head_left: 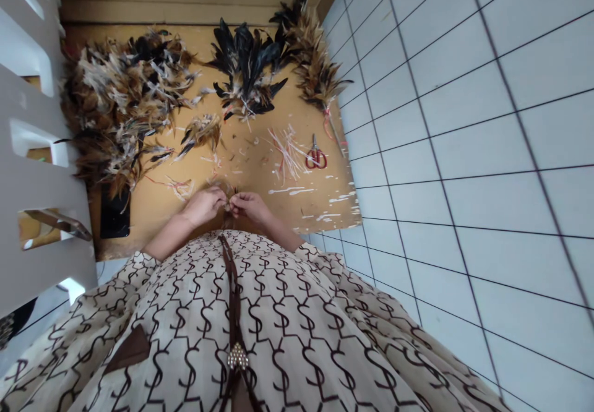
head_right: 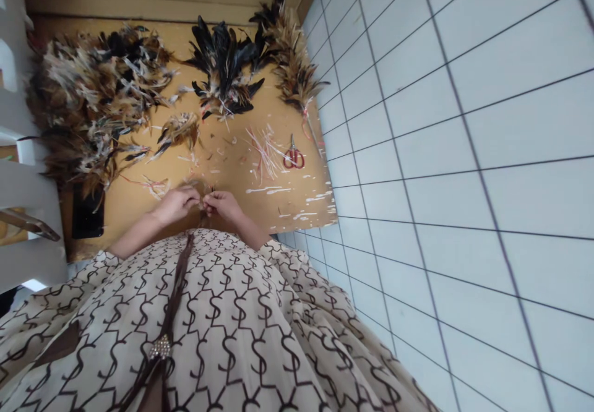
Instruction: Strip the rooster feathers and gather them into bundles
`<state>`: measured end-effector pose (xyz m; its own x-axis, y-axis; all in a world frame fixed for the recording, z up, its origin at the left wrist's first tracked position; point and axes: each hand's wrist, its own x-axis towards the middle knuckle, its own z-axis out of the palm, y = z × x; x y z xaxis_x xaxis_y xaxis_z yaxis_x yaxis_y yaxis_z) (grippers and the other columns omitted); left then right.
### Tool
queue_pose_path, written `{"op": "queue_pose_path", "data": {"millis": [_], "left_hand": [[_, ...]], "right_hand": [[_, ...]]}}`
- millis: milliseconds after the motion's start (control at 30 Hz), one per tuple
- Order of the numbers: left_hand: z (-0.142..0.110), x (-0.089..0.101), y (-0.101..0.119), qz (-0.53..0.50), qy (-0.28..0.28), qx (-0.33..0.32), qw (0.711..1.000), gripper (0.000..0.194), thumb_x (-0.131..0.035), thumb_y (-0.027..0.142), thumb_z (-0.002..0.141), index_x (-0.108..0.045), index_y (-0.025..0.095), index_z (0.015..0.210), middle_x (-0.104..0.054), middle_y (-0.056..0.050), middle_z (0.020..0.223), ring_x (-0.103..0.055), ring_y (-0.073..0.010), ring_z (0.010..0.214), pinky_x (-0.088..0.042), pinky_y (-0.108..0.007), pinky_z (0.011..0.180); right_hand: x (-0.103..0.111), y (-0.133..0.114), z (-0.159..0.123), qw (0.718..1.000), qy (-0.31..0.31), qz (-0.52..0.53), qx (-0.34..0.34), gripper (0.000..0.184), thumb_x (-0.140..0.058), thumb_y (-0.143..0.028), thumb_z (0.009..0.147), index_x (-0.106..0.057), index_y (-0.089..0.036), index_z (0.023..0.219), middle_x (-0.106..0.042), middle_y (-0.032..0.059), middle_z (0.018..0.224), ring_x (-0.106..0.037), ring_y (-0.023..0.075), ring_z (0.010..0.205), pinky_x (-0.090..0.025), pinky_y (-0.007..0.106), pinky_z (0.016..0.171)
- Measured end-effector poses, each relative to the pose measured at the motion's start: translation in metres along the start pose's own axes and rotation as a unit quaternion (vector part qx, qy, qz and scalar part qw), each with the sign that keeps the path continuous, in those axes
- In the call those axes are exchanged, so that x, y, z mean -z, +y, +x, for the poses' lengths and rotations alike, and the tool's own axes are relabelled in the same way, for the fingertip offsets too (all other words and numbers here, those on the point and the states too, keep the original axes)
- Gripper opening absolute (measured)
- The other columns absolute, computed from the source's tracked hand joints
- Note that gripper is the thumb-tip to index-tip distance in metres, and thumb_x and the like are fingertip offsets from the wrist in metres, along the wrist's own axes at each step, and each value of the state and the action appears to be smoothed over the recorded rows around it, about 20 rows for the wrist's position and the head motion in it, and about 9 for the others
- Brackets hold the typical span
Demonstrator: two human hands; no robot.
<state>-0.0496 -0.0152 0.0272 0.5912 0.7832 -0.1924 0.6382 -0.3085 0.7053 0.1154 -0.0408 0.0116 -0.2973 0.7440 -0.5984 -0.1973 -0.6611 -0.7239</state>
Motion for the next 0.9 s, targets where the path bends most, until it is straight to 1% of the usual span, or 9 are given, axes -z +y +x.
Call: {"op": "queue_pose_path", "data": {"millis": [100,233,300,367,500,567,633,733,900], "left_hand": [[0.003,0.003,0.003,-0.008,0.002,-0.006,1.0,0.015,-0.051,0.012,0.077,-0.06,0.019,0.068,-0.058,-0.003,0.076,-0.056,-0.0167,0.078,-0.045,-0.029,0.074],[0.008,0.006,0.008,-0.055,-0.015,-0.019,0.998,0.015,-0.054,0.012,0.075,-0.058,0.019,0.063,-0.057,-0.002,0.072,-0.054,-0.0155,0.075,-0.043,-0.028,0.074],[0.011,0.006,0.009,-0.092,-0.022,-0.009,0.995,0.016,-0.056,0.011,0.073,-0.057,0.018,0.06,-0.057,-0.001,0.069,-0.053,-0.0145,0.072,-0.043,-0.028,0.073],[0.013,0.003,0.009,-0.138,-0.027,0.02,0.99,0.015,-0.057,0.011,0.072,-0.056,0.018,0.058,-0.056,0.001,0.066,-0.052,-0.0132,0.068,-0.042,-0.026,0.069],[0.014,-0.003,0.009,-0.257,0.003,0.103,0.961,0.011,-0.057,0.018,0.073,-0.058,0.017,0.063,-0.055,0.003,0.062,-0.051,-0.0115,0.063,-0.042,-0.024,0.065],[0.013,-0.004,0.008,-0.308,0.015,0.117,0.944,0.008,-0.056,0.021,0.073,-0.06,0.016,0.068,-0.058,0.003,0.064,-0.052,-0.0114,0.064,-0.042,-0.024,0.065],[0.011,-0.004,0.006,-0.333,0.0,0.12,0.935,0.007,-0.058,0.021,0.071,-0.062,0.016,0.069,-0.06,0.002,0.064,-0.054,-0.0117,0.064,-0.043,-0.024,0.064],[0.009,-0.004,0.004,-0.321,-0.017,0.132,0.938,0.006,-0.059,0.017,0.067,-0.061,0.015,0.062,-0.059,0.002,0.057,-0.052,-0.011,0.057,-0.04,-0.023,0.059],[0.007,-0.003,0.005,-0.296,0.002,0.129,0.947,0.009,-0.058,0.016,0.066,-0.06,0.015,0.057,-0.055,0.003,0.052,-0.047,-0.0094,0.052,-0.035,-0.022,0.055]], "right_hand": [[0.0,0.001,0.002,0.999,-0.027,0.002,-0.018,0.025,-0.073,-0.036,0.054,-0.058,-0.015,0.054,-0.052,-0.0046,0.048,-0.043,0.0059,0.043,-0.036,0.023,0.048],[0.001,0.003,0.003,0.997,-0.063,-0.015,-0.033,0.022,-0.075,-0.031,0.051,-0.061,-0.015,0.058,-0.054,-0.0047,0.047,-0.044,0.0067,0.043,-0.036,0.023,0.048],[0.001,0.005,0.003,0.996,-0.083,-0.033,-0.031,0.021,-0.074,-0.029,0.052,-0.061,-0.015,0.059,-0.055,-0.0045,0.048,-0.046,0.007,0.044,-0.037,0.023,0.049],[0.001,0.006,0.003,0.994,-0.088,-0.053,-0.021,0.019,-0.073,-0.027,0.053,-0.06,-0.015,0.059,-0.055,-0.0046,0.049,-0.047,0.0069,0.044,-0.036,0.022,0.049],[0.002,0.008,0.003,0.996,-0.058,-0.064,0.014,0.019,-0.071,-0.029,0.055,-0.058,-0.015,0.056,-0.054,-0.0053,0.047,-0.045,0.0062,0.042,-0.036,0.022,0.047],[0.004,0.008,0.004,0.997,-0.043,-0.054,0.028,0.019,-0.071,-0.03,0.055,-0.058,-0.016,0.057,-0.055,-0.0049,0.047,-0.047,0.0065,0.043,-0.038,0.022,0.049],[0.006,0.008,0.004,0.998,-0.026,-0.046,0.039,0.019,-0.072,-0.029,0.055,-0.059,-0.016,0.058,-0.057,-0.0043,0.048,-0.048,0.0068,0.044,-0.04,0.022,0.05],[0.006,0.008,0.003,0.998,-0.003,-0.037,0.049,0.017,-0.072,-0.027,0.054,-0.06,-0.016,0.057,-0.058,-0.0037,0.049,-0.05,0.0074,0.045,-0.041,0.023,0.051],[0.005,0.004,0.001,0.999,0.009,-0.003,0.038,0.015,-0.072,-0.024,0.051,-0.059,-0.016,0.055,-0.06,-0.0029,0.049,-0.052,0.0078,0.046,-0.042,0.023,0.052]]}}
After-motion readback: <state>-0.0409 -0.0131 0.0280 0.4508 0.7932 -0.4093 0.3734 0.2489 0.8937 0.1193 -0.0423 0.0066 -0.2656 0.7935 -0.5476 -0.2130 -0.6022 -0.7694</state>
